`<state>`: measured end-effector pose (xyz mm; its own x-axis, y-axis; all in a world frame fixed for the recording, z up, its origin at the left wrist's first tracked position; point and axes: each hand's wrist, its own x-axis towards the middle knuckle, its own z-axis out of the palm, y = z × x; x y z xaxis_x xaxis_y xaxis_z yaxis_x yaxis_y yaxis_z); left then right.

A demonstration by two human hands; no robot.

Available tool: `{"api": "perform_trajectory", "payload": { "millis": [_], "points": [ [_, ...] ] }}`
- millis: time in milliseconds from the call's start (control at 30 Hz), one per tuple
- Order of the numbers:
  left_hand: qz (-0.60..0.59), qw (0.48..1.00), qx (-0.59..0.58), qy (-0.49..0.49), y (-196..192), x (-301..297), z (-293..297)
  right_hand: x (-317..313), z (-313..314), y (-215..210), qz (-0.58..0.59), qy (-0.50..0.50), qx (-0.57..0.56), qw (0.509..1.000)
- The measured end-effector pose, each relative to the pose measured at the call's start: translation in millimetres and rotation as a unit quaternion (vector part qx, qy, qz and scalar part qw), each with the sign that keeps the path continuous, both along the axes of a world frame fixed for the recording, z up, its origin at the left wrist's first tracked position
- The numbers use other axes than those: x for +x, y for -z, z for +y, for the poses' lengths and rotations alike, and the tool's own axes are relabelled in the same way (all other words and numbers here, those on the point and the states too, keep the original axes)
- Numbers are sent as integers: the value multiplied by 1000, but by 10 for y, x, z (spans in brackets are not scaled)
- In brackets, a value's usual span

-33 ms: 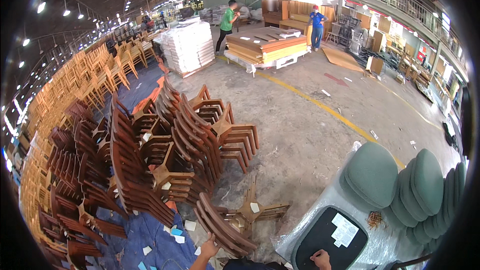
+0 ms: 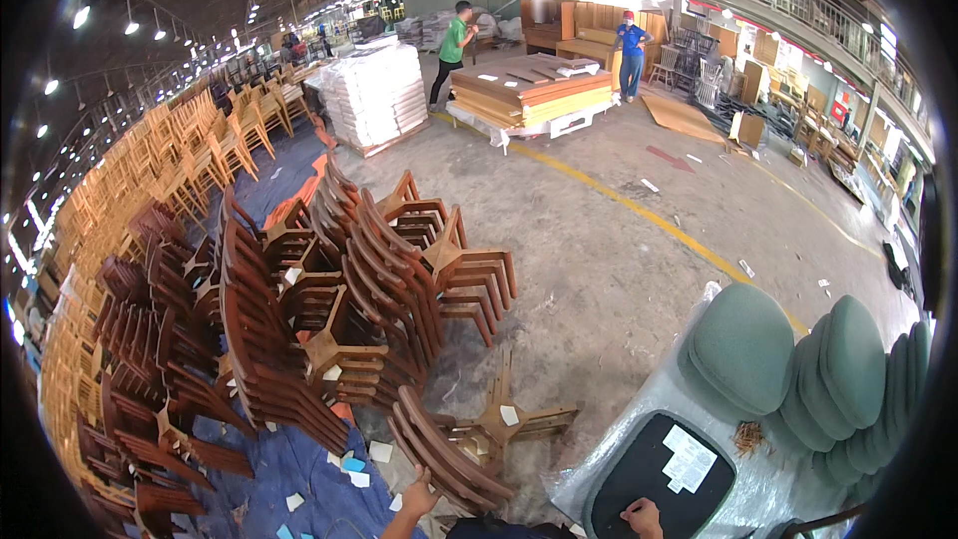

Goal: The person assembles wooden chairs by attaching cushioned seats to chair frames using a pneumatic drill. They pick up a chair frame, place a seat cushion on top, align the legs, and drive screws to secure the seat. The person repeats this process for multiple chairs in a factory setting.

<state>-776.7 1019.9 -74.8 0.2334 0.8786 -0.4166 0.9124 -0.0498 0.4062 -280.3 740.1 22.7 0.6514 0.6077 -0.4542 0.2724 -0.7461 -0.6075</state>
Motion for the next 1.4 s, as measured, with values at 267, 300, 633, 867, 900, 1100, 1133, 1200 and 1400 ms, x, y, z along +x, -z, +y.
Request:
{"api": "perform_trajectory", "payload": {
  "millis": [267,300,633,867,900,1100,1133,1200,1400],
  "points": [
    [-34,999,-19,-2,165,62,168,292,-116,407,13,-2,-84,996],
    [-24,999,-17,-11,163,1,126,276,-76,504,21,-6,-81,997],
    [-23,1000,-4,9,-127,59,101,216,9,334,67,73,-77,992],
    [-24,999,-32,-10,-199,57,69,202,-55,450,46,22,-11,999],
    [-22,998,-53,-7,-220,79,99,223,-28,428,53,46,-52,996],
    [-84,994,-71,0,-102,2,90,293,-41,479,52,26,-86,995],
    [-103,992,-75,-9,-74,-18,98,295,-43,490,38,12,-88,995],
    [-86,994,-55,43,-26,-63,135,304,-29,514,50,28,-92,994],
    [-184,969,-157,-51,27,-107,218,315,-54,478,46,12,-101,994]
  ]
}}
